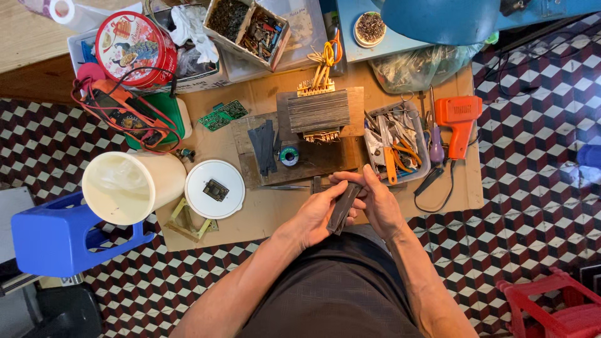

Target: The person works at a cluttered workbench on a coil assembly with a laminated metal core. They pick up thin metal lamination strips, align and insert them into the coil block, tap them into place with a hammer, and press the stack together by hand, turning the assembly to work on different sides.

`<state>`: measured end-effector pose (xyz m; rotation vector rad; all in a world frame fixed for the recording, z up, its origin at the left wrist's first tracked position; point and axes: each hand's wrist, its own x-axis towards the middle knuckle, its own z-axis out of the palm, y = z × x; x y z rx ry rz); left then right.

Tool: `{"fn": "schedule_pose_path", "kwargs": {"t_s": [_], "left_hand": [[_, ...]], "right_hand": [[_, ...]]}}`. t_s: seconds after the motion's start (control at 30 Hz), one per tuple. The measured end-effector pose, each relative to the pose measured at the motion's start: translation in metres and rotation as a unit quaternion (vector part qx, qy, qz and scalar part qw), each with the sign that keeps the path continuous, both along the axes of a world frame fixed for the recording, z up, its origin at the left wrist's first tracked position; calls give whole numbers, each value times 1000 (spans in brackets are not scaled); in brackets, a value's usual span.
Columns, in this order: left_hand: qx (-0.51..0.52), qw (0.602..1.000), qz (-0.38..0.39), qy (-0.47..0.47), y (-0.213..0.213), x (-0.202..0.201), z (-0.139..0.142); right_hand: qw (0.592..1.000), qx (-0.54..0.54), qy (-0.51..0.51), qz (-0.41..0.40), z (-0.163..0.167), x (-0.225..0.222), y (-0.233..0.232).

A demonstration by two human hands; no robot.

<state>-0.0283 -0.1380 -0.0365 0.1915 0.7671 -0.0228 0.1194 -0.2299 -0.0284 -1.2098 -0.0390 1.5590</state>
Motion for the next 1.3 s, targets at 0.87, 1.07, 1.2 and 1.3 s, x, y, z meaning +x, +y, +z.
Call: {"fn": "schedule_pose_path", "kwargs": {"t_s": [0.87, 1.07, 1.2, 1.3], "left_hand": [[510, 815, 252, 109, 113, 36, 90], [577, 763, 251, 145, 153, 24, 62], [567, 763, 251, 184, 145, 16, 41], [574, 759, 202, 232, 134, 17, 36]], "right_hand": [[627, 172, -758, 51, 119, -16, 130], [577, 172, -795, 77, 104, 2, 152], [559, 162, -808, 91, 88, 7, 154], [567, 166, -803, 79, 84, 8, 154]]}}
